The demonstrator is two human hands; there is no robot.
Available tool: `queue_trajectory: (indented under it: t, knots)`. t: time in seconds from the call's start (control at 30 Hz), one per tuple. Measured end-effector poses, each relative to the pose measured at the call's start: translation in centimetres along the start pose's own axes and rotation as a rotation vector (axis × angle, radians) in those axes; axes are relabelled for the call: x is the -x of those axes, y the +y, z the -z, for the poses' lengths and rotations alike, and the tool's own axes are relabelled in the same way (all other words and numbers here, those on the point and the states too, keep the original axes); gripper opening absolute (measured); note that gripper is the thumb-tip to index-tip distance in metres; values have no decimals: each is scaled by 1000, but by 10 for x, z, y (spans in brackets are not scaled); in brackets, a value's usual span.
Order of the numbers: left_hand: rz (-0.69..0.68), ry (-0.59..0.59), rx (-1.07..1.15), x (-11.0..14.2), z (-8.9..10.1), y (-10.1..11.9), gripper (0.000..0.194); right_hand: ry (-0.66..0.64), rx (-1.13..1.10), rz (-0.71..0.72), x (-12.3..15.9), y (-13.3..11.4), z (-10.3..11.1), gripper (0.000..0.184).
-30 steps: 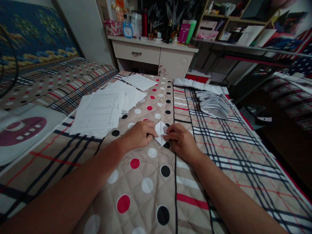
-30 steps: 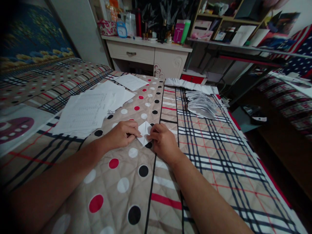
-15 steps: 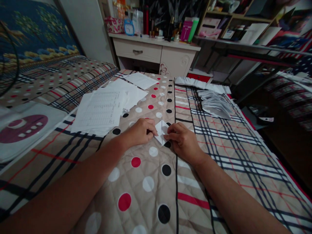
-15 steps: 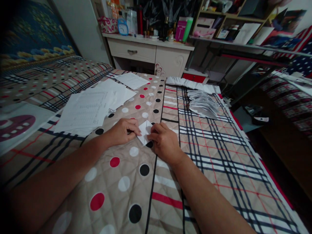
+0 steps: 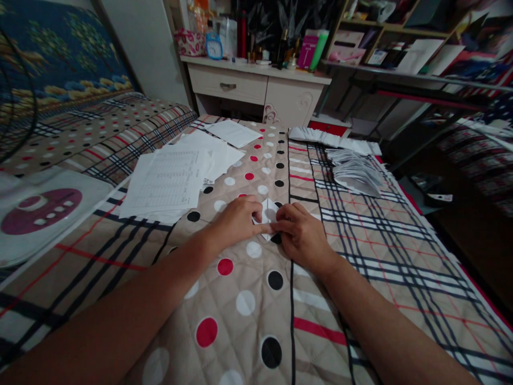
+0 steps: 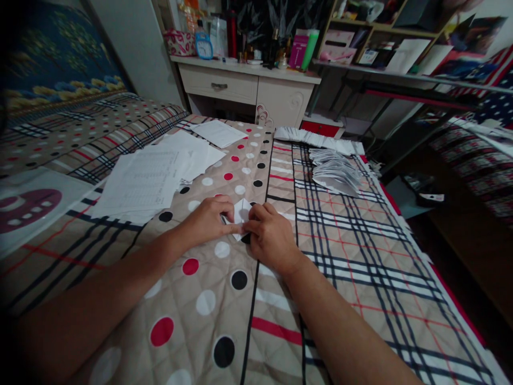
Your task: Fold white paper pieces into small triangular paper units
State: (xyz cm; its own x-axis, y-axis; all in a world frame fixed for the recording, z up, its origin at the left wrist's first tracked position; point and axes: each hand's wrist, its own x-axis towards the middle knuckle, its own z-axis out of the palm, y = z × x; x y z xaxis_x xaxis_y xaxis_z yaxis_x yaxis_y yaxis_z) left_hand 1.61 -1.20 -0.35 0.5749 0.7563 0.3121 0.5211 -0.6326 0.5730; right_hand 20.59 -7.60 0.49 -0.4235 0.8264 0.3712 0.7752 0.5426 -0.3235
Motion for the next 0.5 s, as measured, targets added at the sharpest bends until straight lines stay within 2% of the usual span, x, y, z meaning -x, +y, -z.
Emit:
queue_trajectory:
  t: [0.07,0.17,0.23,0.27,0.4,0.5]
  knots:
    - [19,-27,1,-1,-1,-2,31,35,-91,-63,0,1,-1,28]
    - [8,-61,5,-1,-1,-4,32,173,-239,-210,0,6,-3,25]
    - [-14,-52,-33,-1,-1,-6,36,250,-256,-309,-1,8,-4,26]
    - [-23,-30,-61,0,0,-6,41,258,-239,-361,-2,9,-4,32]
    - [-27,42,-140,1,0,-8,73,131,-120,-525,-4,7,-4,57]
    - [47,18,-149,3,-1,-7,87,68,-91,-559,-5,7,-4,55]
